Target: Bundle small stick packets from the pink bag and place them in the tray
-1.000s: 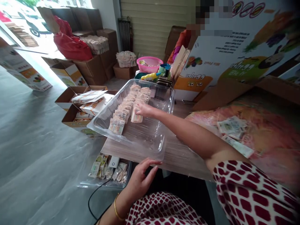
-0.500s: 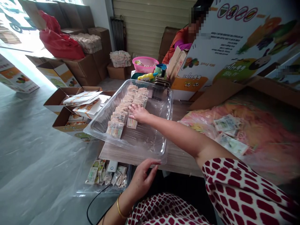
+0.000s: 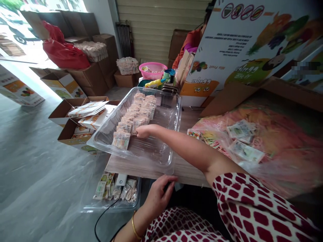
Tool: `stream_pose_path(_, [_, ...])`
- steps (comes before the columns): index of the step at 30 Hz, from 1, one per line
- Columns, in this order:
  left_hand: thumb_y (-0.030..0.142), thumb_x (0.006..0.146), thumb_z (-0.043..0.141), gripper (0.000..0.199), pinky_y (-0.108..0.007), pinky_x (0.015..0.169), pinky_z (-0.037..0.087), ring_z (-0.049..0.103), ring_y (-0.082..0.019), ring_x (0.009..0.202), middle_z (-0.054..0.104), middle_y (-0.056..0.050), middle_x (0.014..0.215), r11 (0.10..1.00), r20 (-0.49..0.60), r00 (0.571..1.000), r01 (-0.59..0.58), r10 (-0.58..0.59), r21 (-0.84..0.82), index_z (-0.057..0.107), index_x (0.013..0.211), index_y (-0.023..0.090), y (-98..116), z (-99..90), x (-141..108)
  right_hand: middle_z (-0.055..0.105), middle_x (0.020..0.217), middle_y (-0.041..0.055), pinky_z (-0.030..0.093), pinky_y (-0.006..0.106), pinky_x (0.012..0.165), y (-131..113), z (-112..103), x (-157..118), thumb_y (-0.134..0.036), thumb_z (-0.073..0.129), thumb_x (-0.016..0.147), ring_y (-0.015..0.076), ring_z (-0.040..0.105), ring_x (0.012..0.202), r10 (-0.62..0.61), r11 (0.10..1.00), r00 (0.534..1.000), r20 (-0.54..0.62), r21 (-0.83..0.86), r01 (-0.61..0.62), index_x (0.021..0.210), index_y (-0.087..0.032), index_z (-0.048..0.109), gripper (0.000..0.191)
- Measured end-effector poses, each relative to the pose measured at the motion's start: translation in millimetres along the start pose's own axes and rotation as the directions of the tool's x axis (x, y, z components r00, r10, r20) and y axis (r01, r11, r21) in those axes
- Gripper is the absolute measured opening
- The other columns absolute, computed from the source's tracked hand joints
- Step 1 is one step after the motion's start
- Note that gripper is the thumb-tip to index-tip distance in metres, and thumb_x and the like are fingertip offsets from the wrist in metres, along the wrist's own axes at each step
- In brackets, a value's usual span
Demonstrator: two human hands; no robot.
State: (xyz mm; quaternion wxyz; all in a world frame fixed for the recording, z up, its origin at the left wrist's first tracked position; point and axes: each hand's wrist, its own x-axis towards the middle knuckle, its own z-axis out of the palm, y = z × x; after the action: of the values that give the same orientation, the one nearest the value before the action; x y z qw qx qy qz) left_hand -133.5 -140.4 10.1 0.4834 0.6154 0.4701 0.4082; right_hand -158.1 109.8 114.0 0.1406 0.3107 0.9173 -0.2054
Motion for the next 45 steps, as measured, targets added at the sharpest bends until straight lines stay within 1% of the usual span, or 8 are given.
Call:
stream_pose_path(5, [0.032, 0.105, 0.050, 0.025, -0.034, 0.099, 0.053, 0.070, -0.020, 0.109, 0.076, -0.006, 0.116, 1.000, 0.030, 1.000, -0.011, 0.010, 0.017, 0.070, 0.119, 0.025, -6.0, 11.2, -0.9, 0.074, 0.097, 0.0082, 0.044, 0.026, 0.071, 51.9, -40.4, -76.6, -0.023, 0.050, 0.100, 0.0167, 0.062, 0.082, 0.043, 0.995, 0.962, -0.270, 0.098, -0.017, 0.097, -0.014, 0.071, 0.023])
stream_pose_path(8, [0.034, 0.105, 0.051, 0.024, -0.035, 0.098, 0.054, 0.071, -0.021, 0.107, 0.077, -0.006, 0.113, 1.000, -0.004, 1.000, 0.004, -0.004, 0.027, 0.071, 0.116, 0.025, -15.8, 21.0, -0.9, 0.071, 0.099, 0.0069, 0.044, 0.027, 0.074, 106.3, -37.8, -156.2, -0.028, 0.038, 0.106, 0.0170, 0.063, 0.085, 0.305, 0.951, 0.647, -0.699, 0.256, -0.172, 0.108, -0.015, 0.067, 0.032])
stream_pose_path(11, [0.036, 0.105, 0.051, 0.026, -0.036, 0.097, 0.055, 0.073, -0.022, 0.105, 0.078, -0.006, 0.111, 0.999, -0.079, 0.996, 0.045, -0.044, 0.013, 0.071, 0.116, 0.025, -19.4, 30.8, 4.4, 0.072, 0.100, 0.0088, 0.046, 0.029, 0.077, 145.9, 3.5, -219.3, -0.029, 0.035, 0.107, 0.0193, 0.065, 0.089, 0.569, 0.803, 0.388, -0.725, 0.389, -0.452, 0.105, -0.015, 0.067, 0.034])
stream_pose_path(20, [0.031, 0.105, 0.047, 0.031, -0.046, 0.112, 0.048, 0.062, -0.026, 0.129, 0.069, -0.011, 0.133, 0.928, 0.003, 0.965, -0.255, 0.264, 0.271, 0.066, 0.130, 0.024, -1.2, 64.2, 77.5, 0.067, 0.131, 0.0245, 0.050, 0.038, 0.097, 167.4, 129.5, -210.7, -0.046, 0.057, 0.101, 0.0324, 0.066, 0.118, 0.810, 0.565, 0.409, -0.420, 0.371, -0.737, 0.132, -0.005, 0.060, 0.051])
stream_pose_path(25, [0.037, 0.103, 0.054, 0.051, -0.058, 0.121, 0.037, 0.040, -0.035, 0.152, 0.047, -0.020, 0.159, 0.801, 0.031, 0.938, -0.313, 0.346, 0.510, 0.049, 0.150, 0.019, -22.7, 90.0, 114.3, 0.070, 0.125, 0.0178, 0.050, 0.035, 0.093, 181.4, 113.6, -249.4, -0.035, 0.049, 0.105, 0.0284, 0.068, 0.110, 0.754, 0.619, 0.413, -0.510, 0.345, -0.706, 0.124, -0.013, 0.064, 0.033])
stream_pose_path(31, [0.039, 0.103, 0.052, 0.050, -0.062, 0.118, 0.038, 0.043, -0.038, 0.149, 0.050, -0.021, 0.157, 0.718, 0.068, 0.951, -0.274, 0.302, 0.640, 0.051, 0.149, 0.019, -37.3, 107.0, 114.9, 0.068, 0.123, 0.0242, 0.044, 0.045, 0.096, 252.8, 93.5, -354.4, -0.033, 0.053, 0.103, 0.0354, 0.059, 0.119, 0.767, 0.337, -0.025, -0.641, 0.435, -0.835, 0.118, -0.010, 0.064, 0.030])
stream_pose_path(38, [0.037, 0.103, 0.051, 0.040, -0.063, 0.121, 0.032, 0.042, -0.036, 0.149, 0.061, -0.015, 0.148, 0.740, 0.112, 0.953, -0.289, 0.280, 0.608, 0.062, 0.138, 0.022, -38.4, 103.9, 111.4, 0.073, 0.111, 0.0164, 0.042, 0.043, 0.096, 293.5, 108.8, -379.2, -0.021, 0.048, 0.102, 0.0305, 0.062, 0.110, 0.732, 0.434, 0.058, -0.678, 0.399, -0.808, 0.105, -0.016, 0.067, 0.020])
stream_pose_path(45, [0.045, 0.103, 0.050, 0.040, -0.053, 0.117, 0.043, 0.059, -0.029, 0.134, 0.065, -0.014, 0.140, 0.909, 0.015, 0.987, -0.155, 0.162, 0.388, 0.065, 0.133, 0.022, -5.8, 91.7, 107.2, 0.072, 0.116, 0.0106, 0.048, 0.038, 0.095, 241.2, 93.5, -408.9, -0.018, 0.050, 0.098, 0.0238, 0.067, 0.109, 0.653, 0.668, 0.006, -0.757, 0.573, -0.476, 0.107, -0.021, 0.060, 0.015])
